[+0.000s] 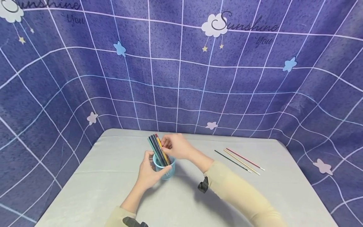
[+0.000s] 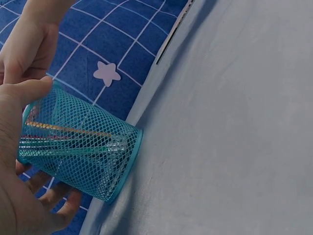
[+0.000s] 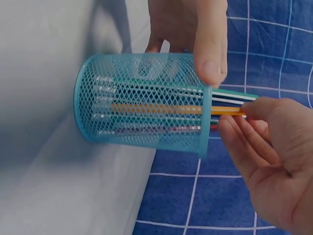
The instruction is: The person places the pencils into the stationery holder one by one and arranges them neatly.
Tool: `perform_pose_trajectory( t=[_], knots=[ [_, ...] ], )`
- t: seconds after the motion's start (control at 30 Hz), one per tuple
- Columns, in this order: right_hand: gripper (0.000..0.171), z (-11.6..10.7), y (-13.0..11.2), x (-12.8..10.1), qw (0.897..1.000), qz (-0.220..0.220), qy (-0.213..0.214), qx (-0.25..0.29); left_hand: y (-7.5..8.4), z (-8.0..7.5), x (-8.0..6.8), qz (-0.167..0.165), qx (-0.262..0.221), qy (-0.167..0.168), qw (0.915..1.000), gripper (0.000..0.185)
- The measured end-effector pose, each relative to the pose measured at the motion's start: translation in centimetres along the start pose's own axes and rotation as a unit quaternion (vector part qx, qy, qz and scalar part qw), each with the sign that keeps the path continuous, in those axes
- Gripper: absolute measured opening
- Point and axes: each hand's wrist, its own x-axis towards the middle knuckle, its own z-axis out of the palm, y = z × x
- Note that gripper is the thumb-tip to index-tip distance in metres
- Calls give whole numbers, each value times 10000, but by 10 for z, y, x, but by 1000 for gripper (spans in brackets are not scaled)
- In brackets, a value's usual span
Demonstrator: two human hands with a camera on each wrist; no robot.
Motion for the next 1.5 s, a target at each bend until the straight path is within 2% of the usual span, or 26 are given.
perform_pose_trajectory(
  t=[0.33, 0.7, 0.83, 1.0, 1.27, 1.5],
  knots=[
    [10, 15, -8, 5, 9982, 166, 445, -362, -2, -1, -1, -21, -14, 1, 10000, 73],
    [12, 8, 3, -4, 9968, 347, 660, -292, 1, 0, 0, 1, 8, 39, 10000, 74],
    [12, -5, 14, -11, 9937, 194, 1075, -232, 0, 0, 0, 12, 30, 41, 10000, 74],
    [6, -32, 31, -25, 9892, 288, 1392, -360, 1, 1, -1, 9, 50, 69, 10000, 75],
    [5, -77, 63, -62, 9839, 841, 1412, -702, 4, 0, -1, -72, 63, 76, 9999, 76],
    [4, -101, 94, -100, 9757, 1229, 1496, -1030, 5, -1, -2, -54, 66, 43, 10000, 75]
  ],
)
